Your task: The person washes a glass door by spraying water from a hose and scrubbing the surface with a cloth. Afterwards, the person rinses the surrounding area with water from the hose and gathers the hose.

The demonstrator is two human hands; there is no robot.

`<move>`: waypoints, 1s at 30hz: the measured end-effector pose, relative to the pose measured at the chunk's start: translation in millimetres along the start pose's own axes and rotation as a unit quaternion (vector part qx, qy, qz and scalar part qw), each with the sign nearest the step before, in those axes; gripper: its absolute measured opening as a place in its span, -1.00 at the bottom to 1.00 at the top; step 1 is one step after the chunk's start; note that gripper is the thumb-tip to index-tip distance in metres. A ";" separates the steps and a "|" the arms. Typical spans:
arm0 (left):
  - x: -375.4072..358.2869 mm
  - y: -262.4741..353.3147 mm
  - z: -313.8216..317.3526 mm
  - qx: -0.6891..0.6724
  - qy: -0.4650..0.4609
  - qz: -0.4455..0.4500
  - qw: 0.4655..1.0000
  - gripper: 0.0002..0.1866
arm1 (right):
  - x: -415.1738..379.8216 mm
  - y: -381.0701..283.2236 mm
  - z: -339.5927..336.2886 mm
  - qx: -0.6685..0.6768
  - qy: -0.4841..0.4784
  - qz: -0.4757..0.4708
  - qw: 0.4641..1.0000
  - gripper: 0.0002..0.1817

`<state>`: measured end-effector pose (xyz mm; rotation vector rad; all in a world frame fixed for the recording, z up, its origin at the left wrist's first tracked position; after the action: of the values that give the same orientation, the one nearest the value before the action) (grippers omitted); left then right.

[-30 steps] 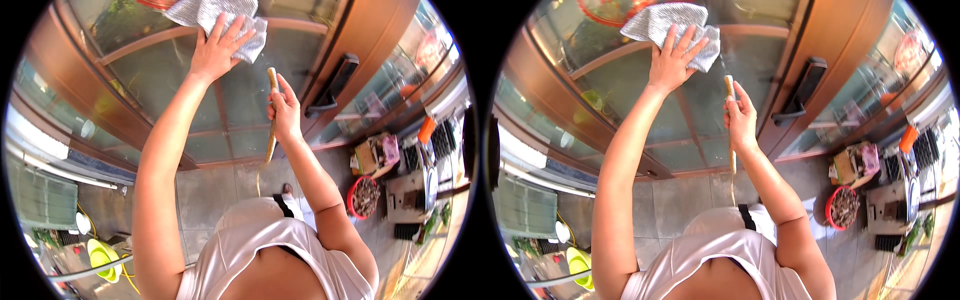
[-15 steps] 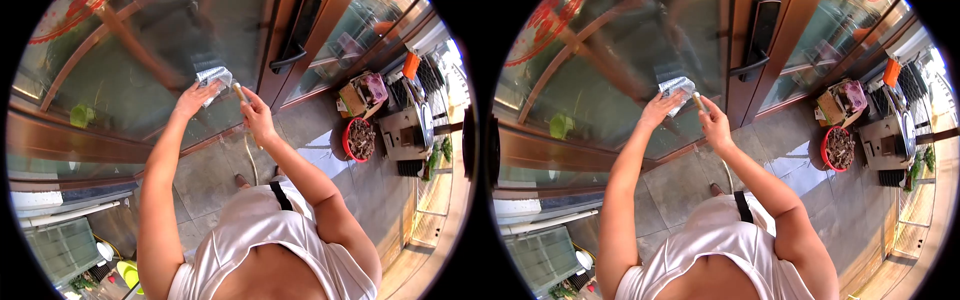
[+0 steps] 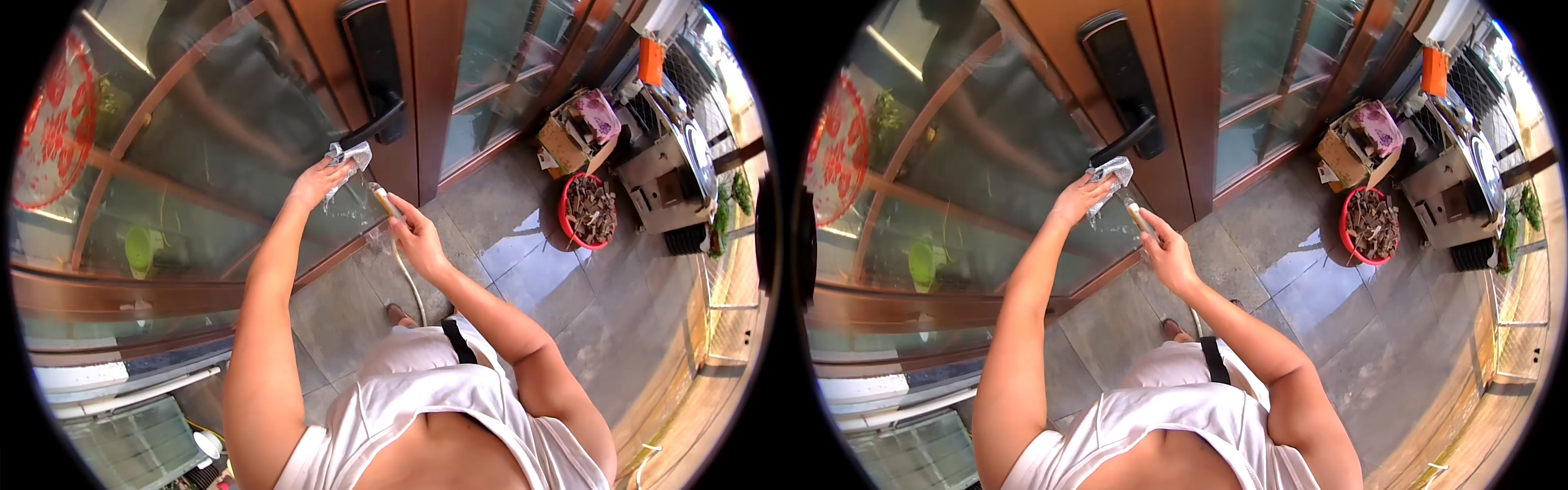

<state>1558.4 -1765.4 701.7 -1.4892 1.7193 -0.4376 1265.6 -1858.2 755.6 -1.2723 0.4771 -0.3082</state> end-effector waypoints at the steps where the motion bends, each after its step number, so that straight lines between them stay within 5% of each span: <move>1: 12.2 2.7 3.3 0.000 0.011 0.004 1.000 -0.49 | -2.6 1.3 -13.2 0.014 0.006 0.011 1.000 -0.52; 5: 43.6 -3.9 -12.8 0.011 -0.075 0.073 0.994 -0.49 | -3.8 4.5 -53.3 -0.042 0.047 0.016 0.998 -0.51; 9: 52.0 6.0 -12.7 -0.009 -0.045 0.117 0.992 -0.73 | -4.5 -0.5 -86.1 -0.033 0.067 0.034 0.997 -0.51; 14: 83.3 22.4 -47.5 -0.116 -0.057 -0.036 0.991 -0.83 | 19.5 -0.7 -143.5 -0.010 0.144 -0.005 0.989 -0.51; 18: 125.0 13.5 -133.7 -0.235 0.083 -0.029 0.968 -0.83 | 42.9 -26.9 -179.3 -0.026 0.172 -0.033 0.984 -0.51; 21: 161.9 -34.1 -214.8 -0.112 0.310 -0.083 0.940 -0.79 | 62.9 -61.2 -189.5 -0.034 0.168 -0.065 0.983 -0.51; 24: 192.4 -127.2 -268.8 -0.003 0.355 -0.206 0.912 -0.81 | 69.5 -122.6 -190.9 -0.021 0.123 -0.043 0.991 -0.52; 27: 197.2 -222.3 -309.5 0.075 0.353 -0.312 0.879 -0.68 | 83.8 -171.2 -189.2 -0.053 0.122 -0.135 0.982 -0.52; 30: 209.0 -248.1 -334.6 0.080 0.324 -0.307 0.891 -0.59 | 98.4 -213.3 -190.4 -0.098 0.143 -0.210 0.962 -0.56</move>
<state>1475.2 -2102.3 1012.8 -1.8737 1.5723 -1.5174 1263.1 -2122.5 902.6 -1.5282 0.4875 -0.8272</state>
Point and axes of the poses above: each hand's wrist, its own x-axis towards the middle knuckle, its own z-axis out of the palm, y = z × x, the point moved 1 cm from there along x, towards the middle knuckle, and after that the axes turned 5 degrees about -y, right-handed, at the moved point
